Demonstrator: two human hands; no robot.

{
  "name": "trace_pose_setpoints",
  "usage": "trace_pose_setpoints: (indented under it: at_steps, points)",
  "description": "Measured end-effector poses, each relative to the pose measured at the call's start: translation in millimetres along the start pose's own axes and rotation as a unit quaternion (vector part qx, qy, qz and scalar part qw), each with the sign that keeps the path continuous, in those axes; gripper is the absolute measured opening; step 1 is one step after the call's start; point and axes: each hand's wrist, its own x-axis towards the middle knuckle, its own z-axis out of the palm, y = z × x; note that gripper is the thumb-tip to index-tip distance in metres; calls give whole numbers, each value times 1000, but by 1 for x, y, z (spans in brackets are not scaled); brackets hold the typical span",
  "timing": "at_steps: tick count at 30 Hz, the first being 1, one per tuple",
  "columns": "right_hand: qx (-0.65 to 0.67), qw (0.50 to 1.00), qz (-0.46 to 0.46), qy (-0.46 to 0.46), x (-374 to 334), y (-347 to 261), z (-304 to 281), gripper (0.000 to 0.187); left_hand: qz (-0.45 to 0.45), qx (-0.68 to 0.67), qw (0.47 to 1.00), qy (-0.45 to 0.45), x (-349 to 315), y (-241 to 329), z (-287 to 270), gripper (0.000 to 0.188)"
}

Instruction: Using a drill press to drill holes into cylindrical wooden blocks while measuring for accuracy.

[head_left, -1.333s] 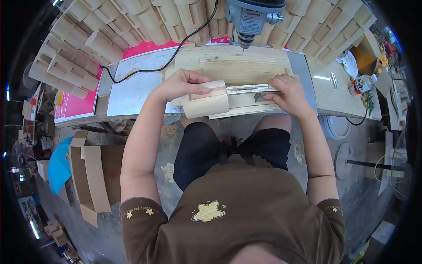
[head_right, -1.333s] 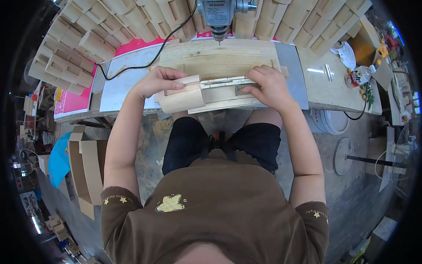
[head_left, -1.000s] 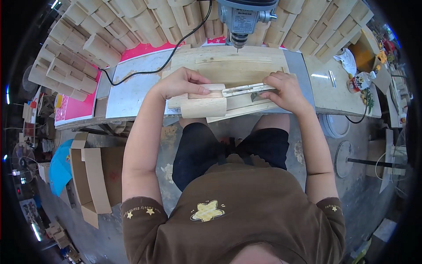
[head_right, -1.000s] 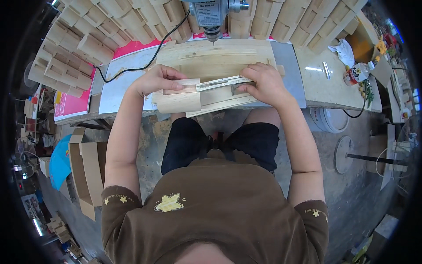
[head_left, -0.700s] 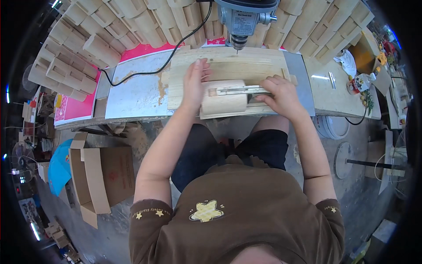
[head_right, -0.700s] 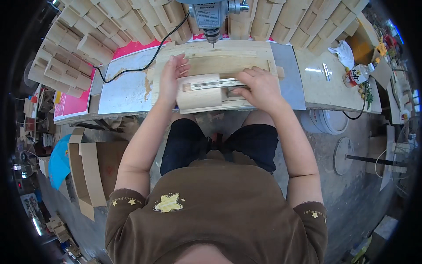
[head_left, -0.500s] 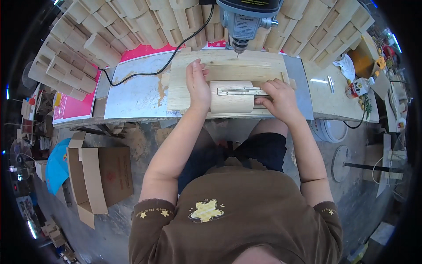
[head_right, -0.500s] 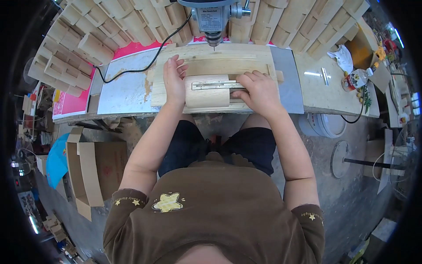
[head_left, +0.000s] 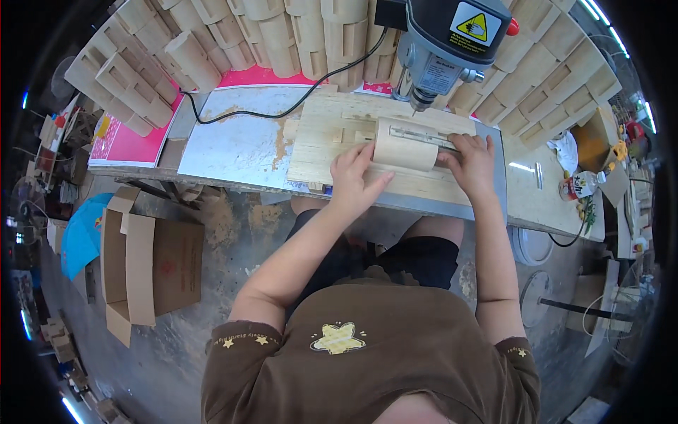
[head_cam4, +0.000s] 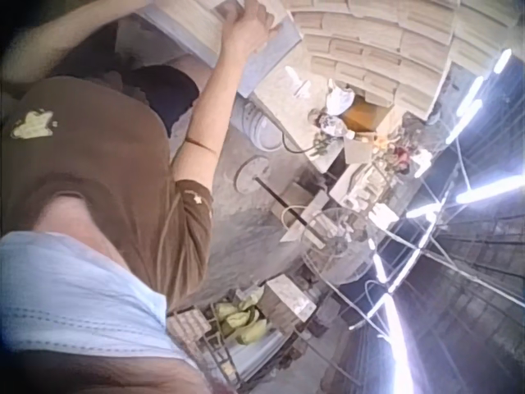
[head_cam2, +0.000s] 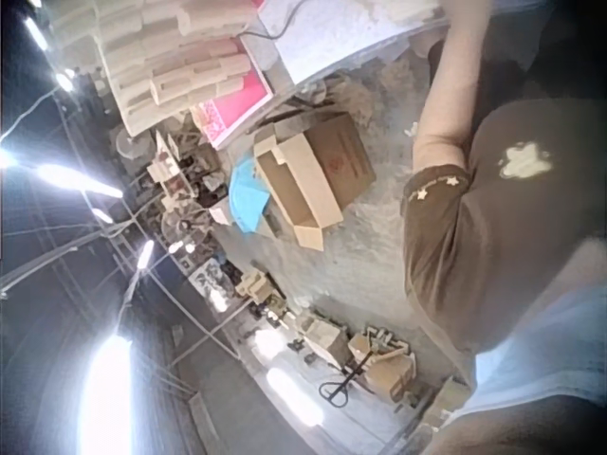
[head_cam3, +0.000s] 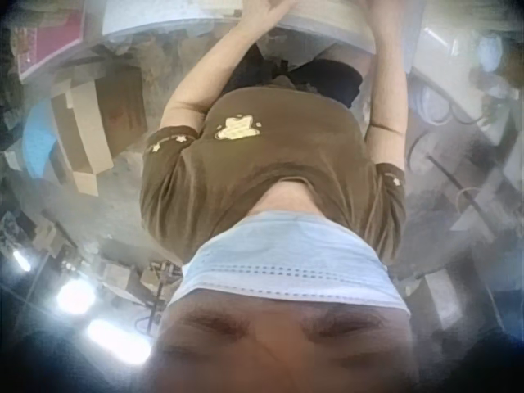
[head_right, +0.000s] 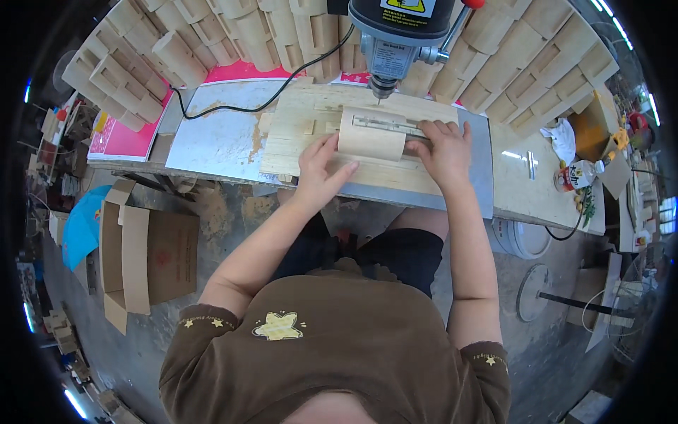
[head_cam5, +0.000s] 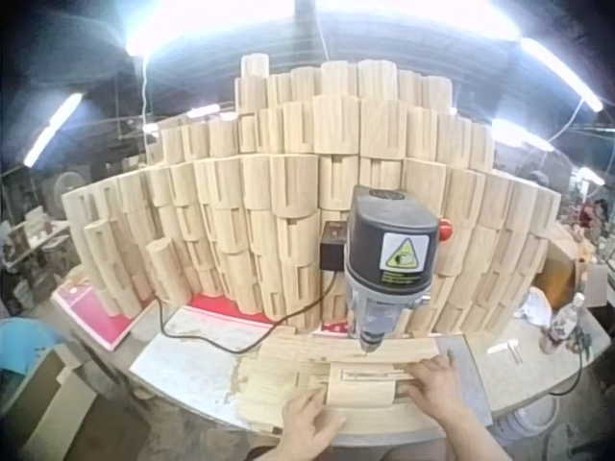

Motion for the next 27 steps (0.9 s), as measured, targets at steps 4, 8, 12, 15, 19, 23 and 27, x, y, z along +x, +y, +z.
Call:
trace_pose_setpoints:
  at_steps: [4,8,12,15,19,23,27]
  points:
    - [-8,1000,21,4,20,2,15,37,-13,54,998,-20,25,-8,-3,70]
    - [7,1000,11,8,29,-4,27,38,-66,128,988,-54,36,-21,-8,73]
    - [71,997,5,10,30,-7,27,36,-47,130,987,-79,43,-40,-10,66]
    - [225,973,11,55,30,2,22,31,-37,108,990,-88,44,-45,-12,62]
    - [389,898,41,203,46,29,-17,25,-33,108,988,-102,45,-46,-11,62]
    - [377,867,8,325,113,20,-84,24,2,123,989,-79,43,-44,-16,49]
    - [334,919,59,203,160,31,-103,25,21,137,988,-69,44,-43,-10,50]
